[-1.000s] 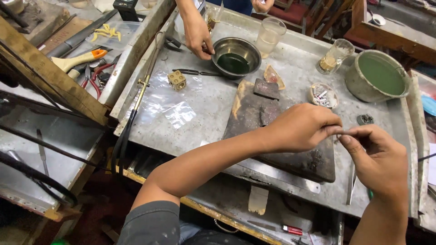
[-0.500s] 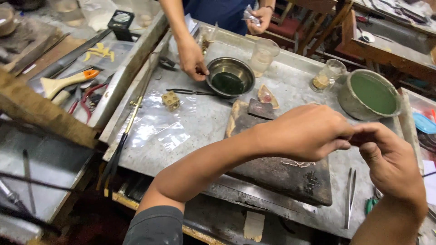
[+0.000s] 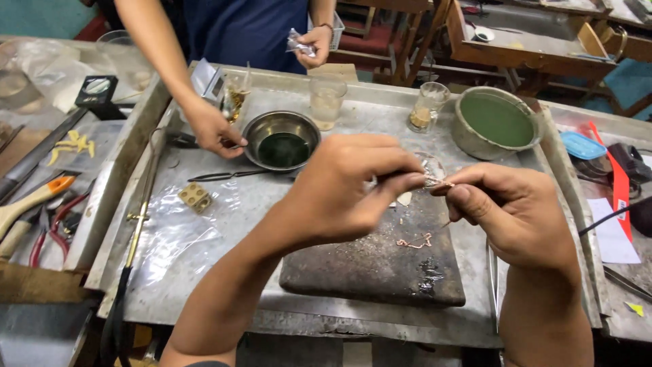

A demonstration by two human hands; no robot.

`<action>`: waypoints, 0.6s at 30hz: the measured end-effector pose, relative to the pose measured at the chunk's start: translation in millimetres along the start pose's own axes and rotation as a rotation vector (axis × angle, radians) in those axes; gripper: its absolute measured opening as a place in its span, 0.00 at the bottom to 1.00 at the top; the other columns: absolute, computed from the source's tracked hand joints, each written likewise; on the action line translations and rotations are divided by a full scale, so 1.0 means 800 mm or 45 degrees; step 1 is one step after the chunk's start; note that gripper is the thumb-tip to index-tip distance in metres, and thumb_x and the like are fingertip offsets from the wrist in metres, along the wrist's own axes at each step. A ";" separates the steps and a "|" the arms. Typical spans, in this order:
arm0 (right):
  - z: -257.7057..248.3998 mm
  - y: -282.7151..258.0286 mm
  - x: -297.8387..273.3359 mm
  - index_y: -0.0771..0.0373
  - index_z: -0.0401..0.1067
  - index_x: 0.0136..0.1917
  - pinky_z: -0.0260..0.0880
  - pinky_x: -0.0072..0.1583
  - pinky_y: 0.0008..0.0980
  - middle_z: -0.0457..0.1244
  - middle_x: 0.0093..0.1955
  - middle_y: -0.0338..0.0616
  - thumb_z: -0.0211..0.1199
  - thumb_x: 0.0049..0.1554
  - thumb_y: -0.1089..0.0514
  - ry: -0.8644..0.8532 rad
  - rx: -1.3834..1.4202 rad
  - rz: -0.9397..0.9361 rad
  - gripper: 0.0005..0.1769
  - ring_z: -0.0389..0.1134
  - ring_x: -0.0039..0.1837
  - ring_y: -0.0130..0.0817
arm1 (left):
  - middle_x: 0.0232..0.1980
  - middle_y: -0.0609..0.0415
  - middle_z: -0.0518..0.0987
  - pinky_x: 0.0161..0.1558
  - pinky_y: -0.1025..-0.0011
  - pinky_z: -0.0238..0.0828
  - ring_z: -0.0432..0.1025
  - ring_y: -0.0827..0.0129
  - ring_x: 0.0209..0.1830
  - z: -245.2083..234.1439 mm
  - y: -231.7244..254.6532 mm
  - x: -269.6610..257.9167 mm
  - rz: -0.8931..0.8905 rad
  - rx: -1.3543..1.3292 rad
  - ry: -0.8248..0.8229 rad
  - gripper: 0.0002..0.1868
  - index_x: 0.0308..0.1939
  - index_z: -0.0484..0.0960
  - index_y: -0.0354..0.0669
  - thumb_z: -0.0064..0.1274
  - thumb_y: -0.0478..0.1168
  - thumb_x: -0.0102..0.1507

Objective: Soldering small metal jewelry components together using a torch and tweezers on a soldering block.

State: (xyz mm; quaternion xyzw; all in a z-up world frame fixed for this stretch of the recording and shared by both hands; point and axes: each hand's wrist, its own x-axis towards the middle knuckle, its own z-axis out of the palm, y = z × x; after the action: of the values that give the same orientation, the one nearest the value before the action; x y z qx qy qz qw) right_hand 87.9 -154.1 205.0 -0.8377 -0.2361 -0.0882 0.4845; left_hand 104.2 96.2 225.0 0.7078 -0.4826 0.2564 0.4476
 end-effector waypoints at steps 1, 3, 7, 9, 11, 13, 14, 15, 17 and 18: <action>-0.002 -0.009 -0.003 0.66 0.78 0.48 0.65 0.39 0.22 0.67 0.31 0.42 0.60 0.62 0.58 0.020 -0.066 -0.039 0.11 0.65 0.34 0.25 | 0.32 0.53 0.80 0.31 0.69 0.66 0.72 0.66 0.28 -0.006 0.005 0.001 -0.009 -0.022 0.001 0.02 0.37 0.82 0.37 0.58 0.30 0.65; -0.005 -0.019 -0.009 0.66 0.79 0.47 0.66 0.42 0.22 0.68 0.32 0.41 0.60 0.62 0.59 0.051 -0.130 -0.068 0.10 0.67 0.36 0.25 | 0.31 0.54 0.79 0.32 0.69 0.66 0.70 0.66 0.28 -0.012 0.012 0.002 -0.016 -0.052 -0.011 0.01 0.38 0.82 0.35 0.58 0.30 0.66; -0.010 -0.024 -0.019 0.65 0.80 0.45 0.69 0.42 0.23 0.69 0.32 0.40 0.61 0.59 0.60 0.072 -0.164 -0.096 0.08 0.70 0.36 0.26 | 0.32 0.52 0.80 0.32 0.71 0.68 0.72 0.66 0.29 -0.011 0.024 0.004 -0.050 -0.025 -0.032 0.02 0.38 0.83 0.35 0.58 0.31 0.65; -0.012 -0.027 -0.020 0.64 0.79 0.46 0.70 0.42 0.23 0.70 0.33 0.40 0.62 0.59 0.60 0.070 -0.165 -0.103 0.07 0.71 0.36 0.25 | 0.33 0.52 0.81 0.34 0.71 0.68 0.73 0.65 0.30 -0.011 0.027 0.004 -0.061 -0.018 -0.022 0.02 0.39 0.83 0.35 0.59 0.31 0.65; -0.013 -0.030 -0.018 0.66 0.80 0.46 0.71 0.39 0.21 0.71 0.34 0.42 0.62 0.57 0.59 0.046 -0.155 -0.107 0.09 0.73 0.36 0.25 | 0.35 0.50 0.81 0.37 0.70 0.70 0.74 0.63 0.32 -0.012 0.028 0.004 -0.038 -0.007 -0.027 0.02 0.40 0.82 0.34 0.59 0.30 0.66; -0.013 -0.031 -0.018 0.65 0.80 0.45 0.70 0.38 0.21 0.72 0.34 0.42 0.63 0.57 0.59 0.055 -0.167 -0.126 0.08 0.73 0.35 0.26 | 0.36 0.51 0.81 0.38 0.70 0.71 0.74 0.64 0.33 -0.012 0.028 0.004 -0.050 0.002 -0.025 0.02 0.41 0.82 0.35 0.60 0.30 0.65; -0.012 -0.031 -0.017 0.64 0.80 0.45 0.70 0.37 0.21 0.72 0.34 0.42 0.64 0.56 0.59 0.060 -0.183 -0.147 0.08 0.72 0.34 0.26 | 0.36 0.51 0.81 0.38 0.71 0.71 0.74 0.65 0.34 -0.012 0.027 0.005 -0.061 0.011 -0.018 0.03 0.41 0.83 0.35 0.61 0.30 0.65; -0.013 -0.031 -0.018 0.64 0.80 0.45 0.70 0.37 0.21 0.72 0.34 0.42 0.64 0.56 0.59 0.063 -0.183 -0.150 0.08 0.72 0.34 0.26 | 0.36 0.51 0.81 0.38 0.71 0.71 0.74 0.65 0.34 -0.012 0.028 0.006 -0.057 0.014 -0.019 0.03 0.41 0.83 0.35 0.61 0.30 0.65; -0.014 -0.029 -0.020 0.64 0.80 0.42 0.68 0.38 0.23 0.71 0.33 0.40 0.65 0.56 0.58 0.077 -0.218 -0.135 0.08 0.71 0.35 0.26 | 0.34 0.52 0.80 0.37 0.71 0.68 0.72 0.65 0.32 -0.013 0.030 0.008 -0.060 -0.004 -0.010 0.03 0.39 0.81 0.35 0.61 0.30 0.65; -0.015 -0.030 -0.019 0.64 0.80 0.42 0.68 0.38 0.23 0.71 0.33 0.40 0.65 0.56 0.58 0.078 -0.215 -0.136 0.08 0.71 0.35 0.26 | 0.34 0.52 0.80 0.37 0.71 0.68 0.72 0.65 0.32 -0.013 0.029 0.008 -0.060 -0.002 -0.011 0.03 0.39 0.81 0.35 0.61 0.30 0.65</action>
State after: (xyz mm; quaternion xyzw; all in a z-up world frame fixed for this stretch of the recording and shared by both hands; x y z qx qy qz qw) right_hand 64.3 -158.8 223.6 -0.8587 -0.2572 -0.1592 0.4136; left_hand 86.5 99.4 243.6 0.7198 -0.4680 0.2422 0.4519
